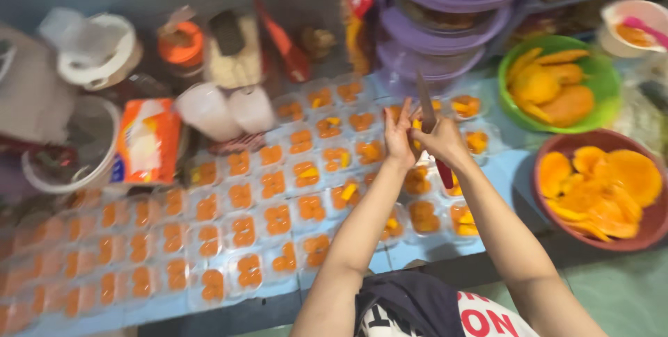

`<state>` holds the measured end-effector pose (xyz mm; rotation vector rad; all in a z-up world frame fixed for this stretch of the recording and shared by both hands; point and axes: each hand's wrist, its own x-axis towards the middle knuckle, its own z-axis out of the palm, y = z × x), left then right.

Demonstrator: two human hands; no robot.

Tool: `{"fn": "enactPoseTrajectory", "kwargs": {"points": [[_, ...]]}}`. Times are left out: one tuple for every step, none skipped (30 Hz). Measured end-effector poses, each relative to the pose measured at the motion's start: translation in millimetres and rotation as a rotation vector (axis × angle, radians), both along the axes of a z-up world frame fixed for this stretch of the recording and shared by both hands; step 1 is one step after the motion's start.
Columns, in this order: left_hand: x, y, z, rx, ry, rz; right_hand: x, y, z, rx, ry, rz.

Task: The person cuts mango slices into smaller pieces using a knife and places them into clear plastic containers arranged on a table. The person repeatedly picks up mango slices, cuts them, and distributes the pieces across multiple containers.

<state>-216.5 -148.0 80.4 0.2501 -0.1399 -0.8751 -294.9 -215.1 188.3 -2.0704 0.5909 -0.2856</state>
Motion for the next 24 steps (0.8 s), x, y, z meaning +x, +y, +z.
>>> {"fn": "enactPoseTrajectory", "kwargs": {"points": [[-9, -12, -5, 0.030, -0.044, -0.013, -10, -15, -2, 0.124, -0.015, -0.004], [-19, -23, -10, 0.059, -0.086, -0.026, -21, -29, -6, 0.246, -0.031, -0.008], [-28, -35, -13, 0.110, -0.093, -0.042, -31, -45, -12, 0.369, -0.051, -0.011], [-36, -46, -15, 0.160, -0.101, -0.050, -39, -66, -16, 0.345, -0.025, -0.042], [-41, -56, -15, 0.210, -0.110, -0.057, -50, -94, -20, 0.322, 0.002, -0.074], [-44, -62, -16, 0.254, -0.088, -0.084, -62, -124, -23, 0.302, 0.030, -0.099], [-47, -67, -16, 0.297, -0.066, -0.110, -74, -158, -25, 0.301, 0.043, -0.176], [-50, -70, -15, 0.344, -0.041, -0.131, -85, -197, -23, 0.302, 0.061, -0.248], [-52, -73, -14, 0.340, -0.026, -0.127, -92, -236, -21, 0.315, -0.023, -0.331], [-54, -76, -14, 0.336, -0.010, -0.120, -100, -276, -20, 0.309, -0.131, -0.415], [-56, -78, -14, 0.333, 0.006, -0.113, -106, -314, -17, 0.140, -0.165, -0.454], [-60, -79, -13, 0.338, -0.007, -0.107, -112, -348, -15, 0.224, -0.239, -0.572], [-63, -80, -13, 0.342, -0.019, -0.101, -112, -380, -11, 0.279, -0.386, -0.584], [-66, -82, -12, 0.345, -0.033, -0.090, -108, -412, -6, 0.333, -0.536, -0.586], [-70, -84, -10, 0.356, -0.030, -0.089, -106, -438, 0, 0.405, -0.565, -0.667], [-73, -85, -8, 0.369, -0.026, -0.088, -104, -460, 6, 0.478, -0.593, -0.747], [-76, -88, -5, 0.382, -0.022, -0.086, -104, -475, 12, 0.508, -0.630, -0.704], [-79, -89, -3, 0.392, -0.024, -0.088, -108, -484, 17, 0.543, -0.663, -0.659], [-81, -92, -1, 0.403, -0.025, -0.089, -109, -488, 19, 0.578, -0.696, -0.613], [-86, -91, 0, 0.419, -0.023, -0.099, -113, -484, 20, 0.513, -0.627, -0.597], [-89, -90, 1, 0.423, -0.021, -0.101, -119, -481, 24, 0.447, -0.558, -0.578], [-93, -92, 3, 0.423, -0.024, -0.110, -129, -475, 29, 0.378, -0.495, -0.565], [-96, -94, 4, 0.423, -0.027, -0.120, -140, -463, 29, 0.277, -0.372, -0.474], [-100, -96, 6, 0.424, -0.041, -0.130, -152, -447, 25, 0.175, -0.254, -0.385]]}}
